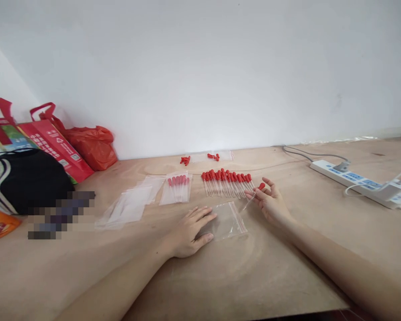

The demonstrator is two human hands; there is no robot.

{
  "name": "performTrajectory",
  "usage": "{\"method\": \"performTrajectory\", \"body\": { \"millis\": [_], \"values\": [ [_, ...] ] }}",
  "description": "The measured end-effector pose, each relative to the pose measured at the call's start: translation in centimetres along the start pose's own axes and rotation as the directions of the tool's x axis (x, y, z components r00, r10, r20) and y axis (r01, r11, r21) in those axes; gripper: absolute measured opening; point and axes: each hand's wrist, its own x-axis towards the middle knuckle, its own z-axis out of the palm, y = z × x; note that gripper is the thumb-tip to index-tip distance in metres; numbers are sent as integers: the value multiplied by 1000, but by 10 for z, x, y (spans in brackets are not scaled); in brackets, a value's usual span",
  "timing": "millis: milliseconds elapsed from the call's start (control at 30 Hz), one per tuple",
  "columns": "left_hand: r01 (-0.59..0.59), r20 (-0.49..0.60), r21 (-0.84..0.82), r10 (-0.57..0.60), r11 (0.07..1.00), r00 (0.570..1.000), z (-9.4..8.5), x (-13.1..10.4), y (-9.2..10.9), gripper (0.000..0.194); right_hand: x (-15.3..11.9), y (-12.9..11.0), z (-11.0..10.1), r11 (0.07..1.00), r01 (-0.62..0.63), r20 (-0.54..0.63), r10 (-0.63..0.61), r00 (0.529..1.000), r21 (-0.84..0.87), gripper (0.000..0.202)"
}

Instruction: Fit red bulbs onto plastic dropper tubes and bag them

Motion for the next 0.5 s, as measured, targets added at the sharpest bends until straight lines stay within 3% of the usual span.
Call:
{"method": "performTrajectory", "body": {
  "millis": [233,367,500],
  "values": [
    [11,16,10,-11,1000,1000,-3,0,3,47,-12,12,11,997,-71,2,72,997,-41,40],
    [60,-50,-66,-63,996,997,-2,0,5,50,-16,12,7,971,-112,148,144,978,-210,34],
    [78,-109,-119,-91,990,990,0,2,4,48,-14,3,-3,871,-6,306,178,935,-491,33]
  ]
}}
